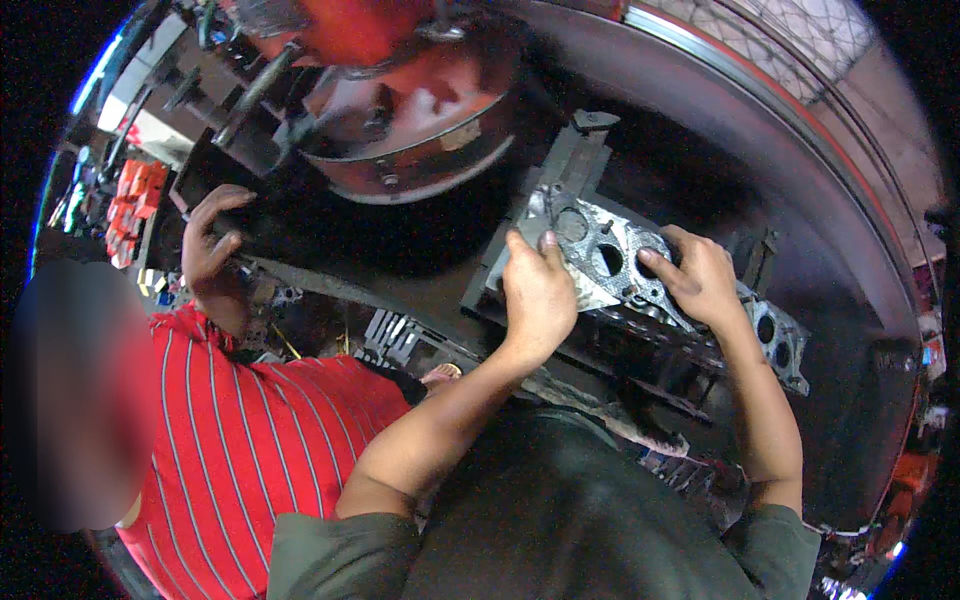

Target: The person scrapes the surface of a metal engine block using a handheld metal scraper. They repeatedly scrape different areas, flip the block over, and continue scraping the opposite side. A coworker briefly appears and interacts with the camera wearer.

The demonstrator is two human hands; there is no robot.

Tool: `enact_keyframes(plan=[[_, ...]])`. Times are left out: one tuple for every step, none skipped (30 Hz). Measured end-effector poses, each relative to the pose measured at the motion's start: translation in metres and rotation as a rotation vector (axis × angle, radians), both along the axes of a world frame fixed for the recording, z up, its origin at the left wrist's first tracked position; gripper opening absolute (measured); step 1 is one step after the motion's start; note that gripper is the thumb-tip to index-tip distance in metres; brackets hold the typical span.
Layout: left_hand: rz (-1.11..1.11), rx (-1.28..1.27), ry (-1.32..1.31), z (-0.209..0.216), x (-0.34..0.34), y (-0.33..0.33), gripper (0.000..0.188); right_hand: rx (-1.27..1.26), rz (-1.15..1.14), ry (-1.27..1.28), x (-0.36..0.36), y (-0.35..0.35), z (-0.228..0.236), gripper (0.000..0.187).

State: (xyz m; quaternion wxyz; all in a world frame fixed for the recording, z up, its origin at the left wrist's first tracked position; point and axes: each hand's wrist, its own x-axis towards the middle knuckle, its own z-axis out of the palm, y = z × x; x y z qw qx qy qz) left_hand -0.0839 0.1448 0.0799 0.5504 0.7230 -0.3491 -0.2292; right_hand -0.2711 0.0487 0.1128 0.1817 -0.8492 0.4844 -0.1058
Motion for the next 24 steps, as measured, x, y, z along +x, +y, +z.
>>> enact_keyframes(plan=[[0.011, 0.073, -0.022, -0.002, 0.0, 0.0, 0.025, 0.001, 0.003, 0.005, -0.001, 0.0, -0.002, 0.051], [0.022, 0.032, -0.077, -0.005, 0.0, -0.001, 0.025, -0.032, 0.015, 0.0, -0.003, -0.001, -0.003, 0.051], [0.017, 0.028, -0.025, -0.007, 0.0, -0.002, 0.026, -0.058, 0.008, 0.02, -0.004, -0.001, -0.006, 0.049], [-0.01, 0.015, 0.08, -0.009, 0.001, -0.003, 0.027, -0.043, 0.011, 0.007, -0.007, -0.001, -0.007, 0.047], [-0.032, 0.051, 0.113, -0.01, 0.002, -0.001, 0.028, -0.072, 0.027, 0.027, -0.007, 0.0, -0.007, 0.046], [-0.026, 0.052, 0.095, -0.01, 0.0, 0.0, 0.029, -0.092, 0.041, -0.021, -0.01, 0.004, -0.005, 0.046], [-0.068, -0.013, 0.087, -0.012, 0.004, -0.001, 0.031, -0.058, 0.038, -0.004, -0.009, 0.004, -0.004, 0.046], [-0.059, 0.183, 0.092, -0.013, 0.002, -0.002, 0.031, -0.068, 0.047, -0.019, -0.01, 0.006, 0.0, 0.047], [-0.055, 0.162, 0.064, -0.014, 0.004, -0.005, 0.032, -0.075, 0.02, 0.017, -0.008, 0.008, 0.003, 0.047], [-0.064, 0.146, 0.046, -0.016, 0.005, -0.007, 0.032, -0.081, -0.009, 0.112, -0.007, 0.011, 0.007, 0.047], [-0.092, 0.156, 0.063, -0.017, 0.007, -0.008, 0.035, -0.052, -0.002, 0.095, -0.003, 0.011, 0.012, 0.046], [-0.139, 0.174, 0.094, -0.019, 0.008, -0.011, 0.037, -0.07, 0.011, 0.029, 0.001, 0.012, 0.017, 0.043], [-0.126, 0.137, 0.082, -0.02, 0.008, -0.011, 0.037, -0.123, 0.051, -0.065, 0.007, 0.015, 0.021, 0.041], [-0.127, 0.122, 0.093, -0.022, 0.008, -0.012, 0.036, -0.141, 0.03, -0.131, 0.013, 0.019, 0.023, 0.039], [-0.133, 0.134, 0.086, -0.022, 0.007, -0.012, 0.036, -0.181, 0.081, -0.143, 0.019, 0.025, 0.026, 0.038], [-0.11, 0.114, 0.097, -0.023, 0.007, -0.012, 0.037, -0.212, 0.115, -0.162, 0.026, 0.029, 0.027, 0.036], [-0.099, 0.099, 0.115, -0.023, 0.006, -0.01, 0.037, -0.21, 0.167, -0.12, 0.034, 0.034, 0.027, 0.038], [-0.09, 0.085, 0.134, -0.024, 0.005, -0.009, 0.038, -0.303, 0.214, -0.024, 0.042, 0.04, 0.024, 0.04], [-0.084, 0.087, 0.13, -0.025, 0.006, -0.008, 0.039, -0.289, 0.193, 0.047, 0.049, 0.045, 0.023, 0.041], [-0.093, 0.086, 0.131, -0.026, 0.006, -0.008, 0.039, -0.298, 0.214, 0.106, 0.055, 0.049, 0.02, 0.042], [-0.101, 0.083, 0.13, -0.027, 0.007, -0.006, 0.039, -0.362, 0.212, 0.141, 0.06, 0.05, 0.019, 0.04], [-0.095, 0.078, 0.126, -0.028, 0.008, -0.006, 0.039, -0.354, 0.162, 0.125, 0.062, 0.052, 0.019, 0.038], [-0.098, 0.068, 0.112, -0.03, 0.008, -0.006, 0.038, -0.32, 0.117, 0.126, 0.065, 0.054, 0.017, 0.035], [-0.089, 0.056, 0.093, -0.031, 0.008, -0.006, 0.038, -0.307, 0.063, 0.132, 0.066, 0.056, 0.017, 0.033]])
